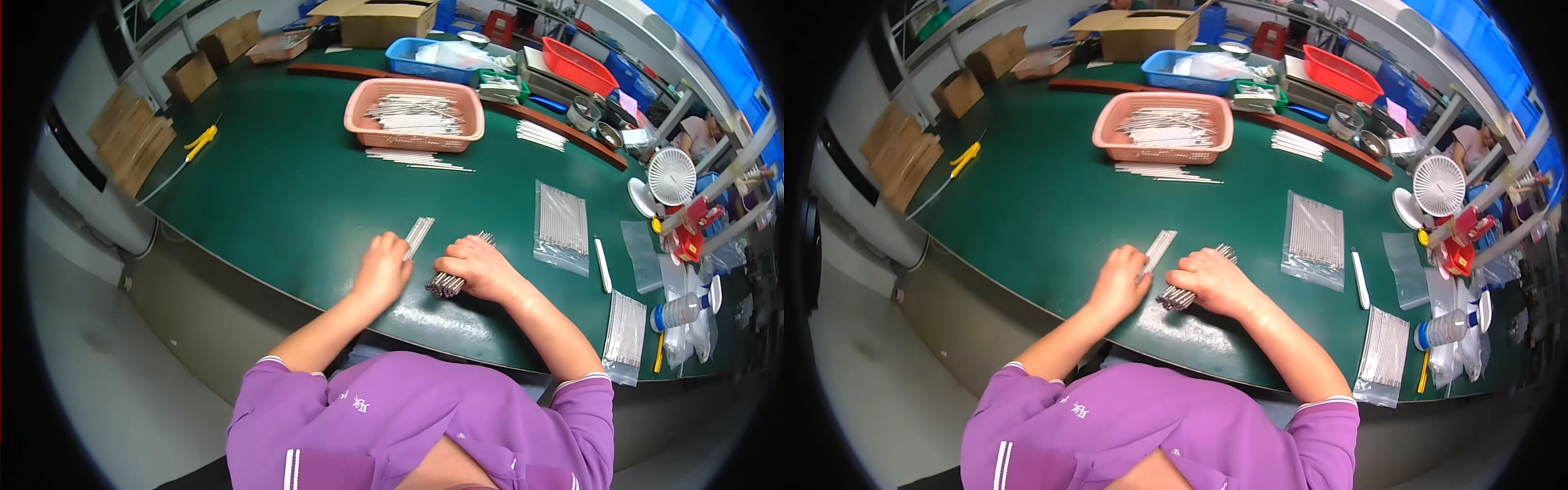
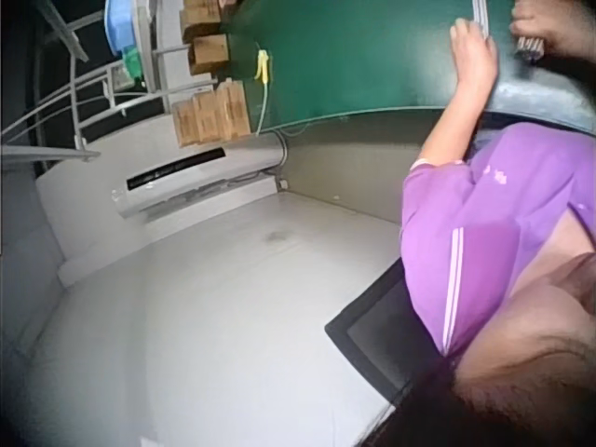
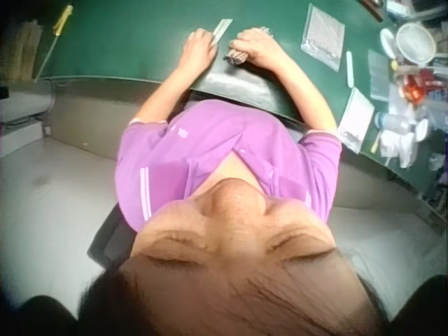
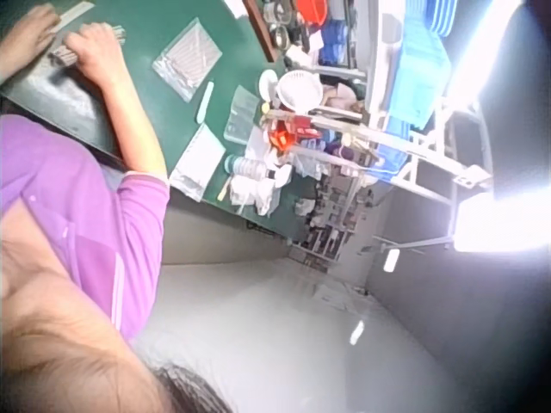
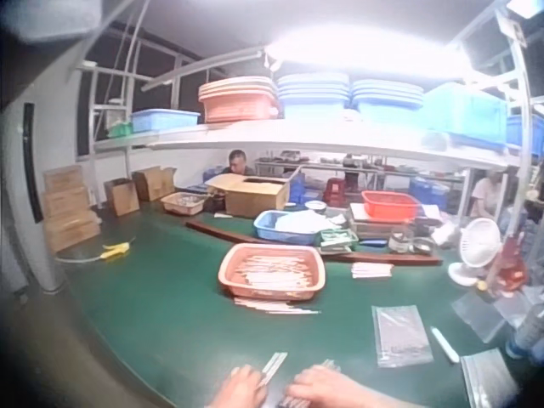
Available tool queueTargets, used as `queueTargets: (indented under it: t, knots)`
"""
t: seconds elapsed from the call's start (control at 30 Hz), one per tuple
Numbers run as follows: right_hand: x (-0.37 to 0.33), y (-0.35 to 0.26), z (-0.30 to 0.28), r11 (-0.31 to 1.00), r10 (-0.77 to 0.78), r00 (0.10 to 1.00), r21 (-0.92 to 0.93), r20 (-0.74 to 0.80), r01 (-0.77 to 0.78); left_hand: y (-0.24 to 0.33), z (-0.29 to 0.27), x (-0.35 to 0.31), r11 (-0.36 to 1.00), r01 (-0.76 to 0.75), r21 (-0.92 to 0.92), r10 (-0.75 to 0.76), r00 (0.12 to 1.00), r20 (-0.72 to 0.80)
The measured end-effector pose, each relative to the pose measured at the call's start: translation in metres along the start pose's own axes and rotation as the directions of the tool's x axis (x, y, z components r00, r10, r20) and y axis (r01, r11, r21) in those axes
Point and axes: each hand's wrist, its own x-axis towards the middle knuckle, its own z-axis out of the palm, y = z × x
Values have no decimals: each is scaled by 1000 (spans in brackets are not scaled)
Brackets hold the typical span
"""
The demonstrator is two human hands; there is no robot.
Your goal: The person gathers small metal rods from a pink basket and the table surface, aligns them into neat bundles, and places them into clear plastic bags. The person repeats this process, organizing the rods into multiple packets on the green workbench.
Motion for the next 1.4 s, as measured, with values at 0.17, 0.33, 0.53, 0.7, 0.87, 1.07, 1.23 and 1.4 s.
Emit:
queueTargets:
  t: [0.17, 0.33, 0.53, 0.7, 0.87, 1.07, 1.23, 1.4]
  knots:
    - [-10, 9, 22, 998, -46, 993, 49, 105, 41, 25, 6, -29, 993, 23, -115, -19, 999, 37]
    - [-22, 2, 13, 994, 58, 987, 81, 147, -71, 38, 8, -36, 982, -18, -188, 21, 1000, 17]
    - [-36, 8, 4, 989, 74, 938, 97, 340, -113, 30, 8, -39, 982, -135, -132, 168, 944, 284]
    - [-52, 7, -13, 988, 124, 903, 35, 412, -152, 34, -4, -38, 983, -175, -45, 178, 890, 420]
    - [-76, 2, -25, 971, 217, 886, 2, 410, -239, 29, -10, -44, 988, -144, -46, 150, 889, 432]
    - [-85, -4, -19, 924, 168, 928, 274, 333, -266, 34, -12, -42, 991, -104, -89, 131, 911, 392]
    - [-58, -1, -2, 955, 176, 956, 193, 235, -223, 39, -10, -35, 980, -195, -26, 186, 874, 449]
    - [-46, 0, 17, 982, 181, 940, 5, 289, -190, 22, -15, -38, 988, -145, -54, 154, 905, 396]
